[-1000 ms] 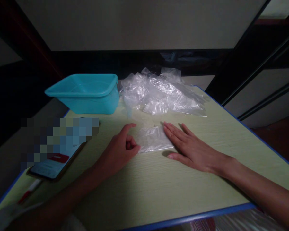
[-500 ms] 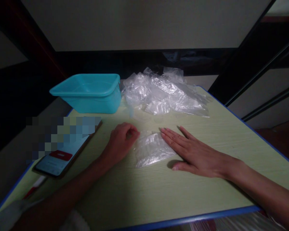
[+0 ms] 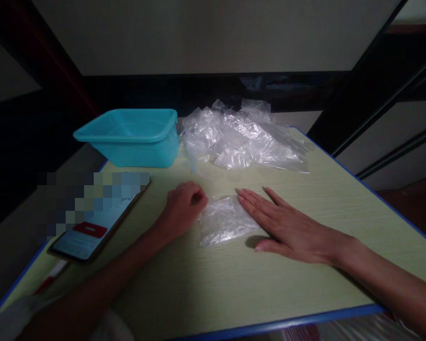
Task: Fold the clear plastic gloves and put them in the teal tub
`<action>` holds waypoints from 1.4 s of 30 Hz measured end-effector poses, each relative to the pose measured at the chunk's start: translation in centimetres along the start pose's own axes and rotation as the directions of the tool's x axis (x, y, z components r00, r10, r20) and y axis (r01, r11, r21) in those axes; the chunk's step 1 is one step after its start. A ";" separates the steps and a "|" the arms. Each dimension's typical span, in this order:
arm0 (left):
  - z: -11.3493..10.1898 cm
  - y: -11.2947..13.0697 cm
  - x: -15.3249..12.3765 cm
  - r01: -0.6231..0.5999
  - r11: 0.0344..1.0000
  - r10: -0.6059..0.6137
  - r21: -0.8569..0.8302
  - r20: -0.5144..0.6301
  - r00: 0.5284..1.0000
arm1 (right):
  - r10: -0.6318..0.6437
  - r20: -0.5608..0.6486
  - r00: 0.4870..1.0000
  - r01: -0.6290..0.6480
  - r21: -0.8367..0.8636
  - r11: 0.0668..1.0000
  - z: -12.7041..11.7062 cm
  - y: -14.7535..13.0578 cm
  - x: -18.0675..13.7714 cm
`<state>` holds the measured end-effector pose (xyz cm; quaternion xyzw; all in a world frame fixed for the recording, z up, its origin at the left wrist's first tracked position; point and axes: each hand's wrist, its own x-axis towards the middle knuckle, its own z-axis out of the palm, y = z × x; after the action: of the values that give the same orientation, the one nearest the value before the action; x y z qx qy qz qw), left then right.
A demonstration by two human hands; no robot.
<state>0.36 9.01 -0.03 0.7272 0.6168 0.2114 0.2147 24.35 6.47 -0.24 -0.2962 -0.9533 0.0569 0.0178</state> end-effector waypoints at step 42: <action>-0.6 -0.4 -0.3 -0.039 0.997 0.043 -0.070 0.058 0.997 | 0.055 -0.066 0.996 -0.058 -0.035 0.998 0.5 -0.2 0.1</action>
<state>-0.37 8.85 0.20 0.7380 0.5873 0.2153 0.2532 24.17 6.33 -0.72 -0.3250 -0.9443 0.0301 0.0416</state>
